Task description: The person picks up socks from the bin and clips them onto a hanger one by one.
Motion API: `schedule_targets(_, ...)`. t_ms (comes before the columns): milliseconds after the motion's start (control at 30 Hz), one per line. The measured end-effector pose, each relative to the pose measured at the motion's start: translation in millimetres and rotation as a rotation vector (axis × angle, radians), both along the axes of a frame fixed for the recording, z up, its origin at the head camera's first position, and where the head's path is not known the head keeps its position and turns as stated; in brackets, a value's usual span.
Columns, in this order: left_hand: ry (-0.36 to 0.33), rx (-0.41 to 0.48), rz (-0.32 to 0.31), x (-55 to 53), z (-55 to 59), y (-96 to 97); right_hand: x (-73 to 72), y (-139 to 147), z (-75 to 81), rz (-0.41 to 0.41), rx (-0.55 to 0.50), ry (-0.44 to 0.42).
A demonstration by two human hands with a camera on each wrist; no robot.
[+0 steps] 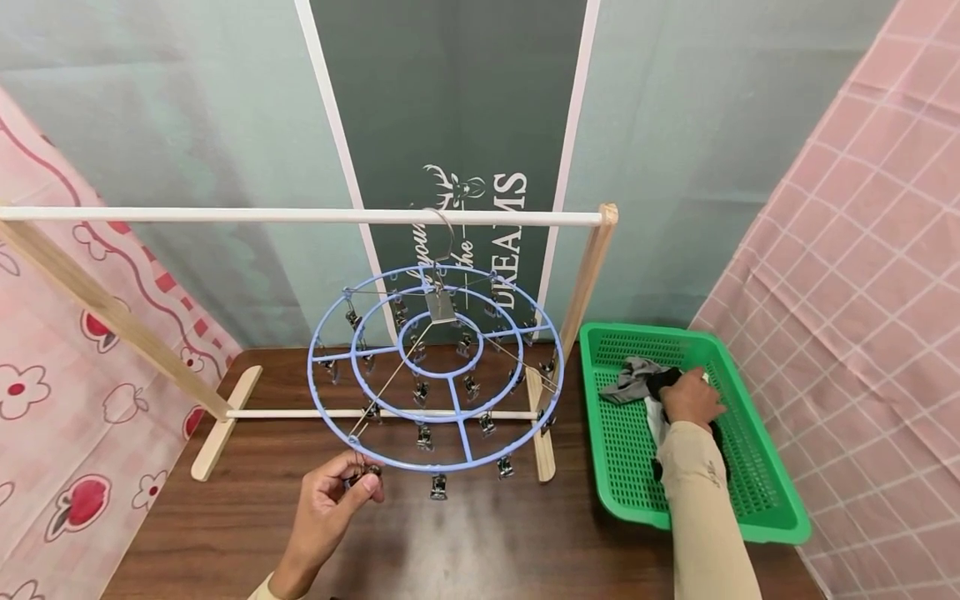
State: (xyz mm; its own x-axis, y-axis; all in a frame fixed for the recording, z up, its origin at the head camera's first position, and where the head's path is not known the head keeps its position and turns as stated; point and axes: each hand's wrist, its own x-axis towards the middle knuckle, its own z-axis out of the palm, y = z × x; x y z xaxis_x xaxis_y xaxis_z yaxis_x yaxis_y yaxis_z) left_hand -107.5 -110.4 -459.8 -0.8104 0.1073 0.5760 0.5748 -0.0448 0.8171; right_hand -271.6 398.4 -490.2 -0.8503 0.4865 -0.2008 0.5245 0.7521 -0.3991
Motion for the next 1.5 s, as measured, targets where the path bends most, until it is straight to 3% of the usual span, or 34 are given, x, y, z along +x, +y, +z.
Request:
schedule_targets(233,0.000,0.000,-0.003,-1.1,0.4,0.0,1.1,2,1.4,0.018,-0.093,-0.052)
schedule_targets(367,0.017,0.009,-0.011,-2.5,1.0,0.3,0.5,5,-1.7,0.021,-0.094,-0.058)
schedule_targets(700,0.032,0.021,-0.025,-2.7,-1.0,-0.3,2.0,6,-9.3,-0.037,0.001,0.039)
schedule_targets(1167,0.025,0.018,-0.020,-2.4,0.7,-0.3,3.6,4,-13.9,-0.068,0.072,0.340)
schedule_targets(1300,0.023,0.019,-0.020,-2.6,1.2,0.0,2.8,4,-14.4,-0.075,0.047,0.334)
schedule_targets(1500,0.018,0.022,-0.020,-2.8,0.8,0.1,2.5,5,-12.3,-0.021,0.053,0.287)
